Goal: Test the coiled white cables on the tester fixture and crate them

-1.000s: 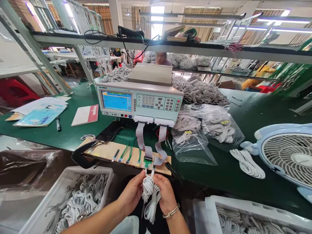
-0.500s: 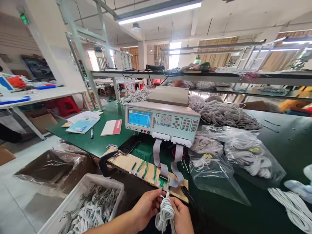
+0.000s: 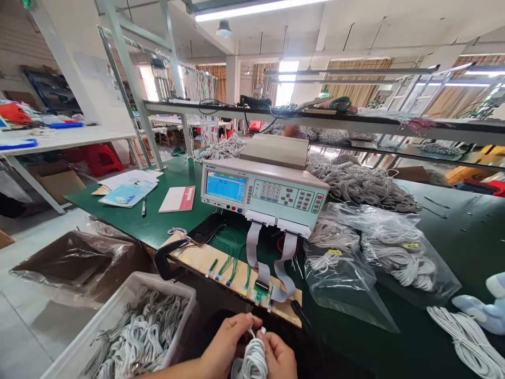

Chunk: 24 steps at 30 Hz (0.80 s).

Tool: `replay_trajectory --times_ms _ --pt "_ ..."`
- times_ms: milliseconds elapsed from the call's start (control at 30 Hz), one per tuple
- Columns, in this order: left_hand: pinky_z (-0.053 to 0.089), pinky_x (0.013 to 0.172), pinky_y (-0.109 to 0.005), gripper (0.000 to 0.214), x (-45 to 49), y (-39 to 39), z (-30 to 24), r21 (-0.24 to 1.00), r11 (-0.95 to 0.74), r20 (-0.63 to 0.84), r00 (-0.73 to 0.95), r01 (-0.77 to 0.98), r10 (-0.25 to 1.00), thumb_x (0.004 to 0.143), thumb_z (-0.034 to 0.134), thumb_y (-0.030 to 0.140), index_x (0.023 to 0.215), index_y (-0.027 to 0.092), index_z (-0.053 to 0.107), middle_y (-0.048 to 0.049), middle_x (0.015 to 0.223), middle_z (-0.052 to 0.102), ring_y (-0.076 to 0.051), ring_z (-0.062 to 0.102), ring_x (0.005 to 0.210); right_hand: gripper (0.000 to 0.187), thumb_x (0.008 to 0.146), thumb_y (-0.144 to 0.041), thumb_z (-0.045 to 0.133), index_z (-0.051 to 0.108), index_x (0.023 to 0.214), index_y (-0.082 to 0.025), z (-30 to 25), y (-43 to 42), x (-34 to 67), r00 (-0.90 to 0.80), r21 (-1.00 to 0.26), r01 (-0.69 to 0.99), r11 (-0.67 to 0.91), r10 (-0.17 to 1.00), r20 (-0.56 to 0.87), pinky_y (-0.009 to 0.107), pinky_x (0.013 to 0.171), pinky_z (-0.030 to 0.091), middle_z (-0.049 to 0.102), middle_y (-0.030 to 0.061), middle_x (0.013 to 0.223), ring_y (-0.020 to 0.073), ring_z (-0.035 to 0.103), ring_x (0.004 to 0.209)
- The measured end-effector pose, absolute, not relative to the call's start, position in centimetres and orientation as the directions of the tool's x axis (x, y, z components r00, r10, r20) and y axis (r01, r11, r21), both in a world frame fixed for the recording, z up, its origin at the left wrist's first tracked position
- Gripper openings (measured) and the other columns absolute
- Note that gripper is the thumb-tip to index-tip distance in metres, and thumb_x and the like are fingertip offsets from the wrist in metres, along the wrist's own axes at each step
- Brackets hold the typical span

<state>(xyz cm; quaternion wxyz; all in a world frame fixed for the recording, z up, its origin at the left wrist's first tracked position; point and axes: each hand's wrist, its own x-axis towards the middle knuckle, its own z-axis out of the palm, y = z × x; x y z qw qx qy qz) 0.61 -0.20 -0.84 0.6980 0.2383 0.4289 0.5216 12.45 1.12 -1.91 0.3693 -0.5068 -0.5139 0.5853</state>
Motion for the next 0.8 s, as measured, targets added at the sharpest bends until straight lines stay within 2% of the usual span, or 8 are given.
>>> replay_trajectory --times_ms 100,167,300,400,533,633,700,800 --pt "0.039 0.063 -0.024 0.076 -0.9 -1.7 -1.3 0.897 0.283 -0.217 0.219 -0.340 0.951 0.051 0.069 0.041 0.118 0.018 0.040 -0.0050 0.088 0.057 -0.015 0.050 0.073 0.033 0.069 -0.045 0.053 0.060 0.060 -0.014 -2.6 0.1 11.2 -0.241 -0.965 0.214 -0.148 0.950 -0.199 0.024 0.049 0.039 0.058 0.0030 0.054 0.0165 0.050 0.052" --pt "0.040 0.064 -0.024 0.083 -3.0 -2.4 -2.1 0.966 0.241 -0.207 0.272 -0.096 0.940 0.047 0.072 0.034 0.120 0.020 0.036 -0.0050 0.094 0.057 -0.016 0.051 0.074 0.033 0.073 -0.041 0.048 0.060 0.058 -0.015 -2.7 -0.2 10.3 -0.289 -0.929 0.366 -0.058 0.942 -0.172 0.022 0.047 0.037 0.058 0.0030 0.054 0.0162 0.051 0.052" --pt "0.036 0.076 -0.032 0.037 -8.8 -4.0 -4.9 0.807 0.225 -0.370 0.169 0.546 0.914 0.061 0.059 0.030 0.097 0.020 0.057 -0.0067 0.089 0.061 -0.022 0.053 0.082 0.038 0.083 -0.035 0.037 0.058 0.057 -0.017 -2.0 -0.4 9.5 -0.333 -0.751 0.647 0.128 0.934 -0.127 0.021 0.046 0.032 0.056 0.0000 0.046 0.0128 0.050 0.046" --pt "0.034 0.078 -0.038 0.022 -11.6 -5.2 -6.5 0.627 0.286 -0.502 0.095 0.724 0.860 0.057 0.062 0.027 0.076 0.017 0.061 -0.0105 0.082 0.060 -0.028 0.051 0.087 0.031 0.085 -0.028 0.034 0.060 0.070 -0.018 -1.0 -0.9 9.2 -0.411 -0.622 0.707 0.336 0.911 0.024 0.022 0.051 0.033 0.058 0.0009 0.054 0.0125 0.052 0.052" --pt "0.038 0.067 -0.030 0.030 -9.3 -4.7 -5.8 0.753 0.572 -0.656 0.309 0.325 0.689 0.069 0.048 0.045 0.067 0.017 0.060 -0.0053 0.070 0.060 -0.019 0.054 0.073 0.024 0.084 -0.019 0.036 0.058 0.076 -0.016 -0.2 -2.7 7.4 -0.779 -0.367 0.421 0.830 0.538 0.323 0.027 0.055 0.034 0.058 0.0039 0.062 0.0149 0.050 0.059" --pt "0.039 0.063 -0.025 0.038 -5.7 -2.9 -3.8 0.561 0.807 -0.609 0.569 -0.183 0.553 0.068 0.049 0.049 0.074 0.013 0.059 -0.0059 0.074 0.060 -0.014 0.053 0.067 0.019 0.083 -0.022 0.040 0.056 0.074 -0.017 0.0 -4.1 6.7 -0.844 -0.303 0.198 0.932 0.319 0.430 0.029 0.055 0.036 0.055 0.0017 0.056 0.0150 0.047 0.057" --pt "0.038 0.059 -0.022 0.033 -4.0 -2.0 -2.6 0.543 0.774 -0.532 0.580 -0.325 0.617 0.064 0.058 0.042 0.071 0.010 0.059 -0.0054 0.070 0.059 -0.012 0.052 0.061 0.017 0.082 -0.024 0.041 0.055 0.076 -0.019 0.1 -4.4 7.4 -0.762 -0.389 0.232 0.892 0.415 0.497 0.028 0.057 0.038 0.054 0.0008 0.057 0.0150 0.048 0.059" --pt "0.036 0.053 -0.020 0.028 -2.7 -1.7 -1.3 0.658 0.660 -0.487 0.464 -0.362 0.740 0.062 0.062 0.036 0.070 0.010 0.058 -0.0017 0.060 0.056 -0.009 0.050 0.053 0.017 0.084 -0.022 0.036 0.053 0.084 -0.018 0.3 -3.9 10.1 -0.429 -0.618 0.465 0.634 0.772 0.469 0.029 0.060 0.042 0.056 0.0043 0.069 0.0160 0.051 0.065"
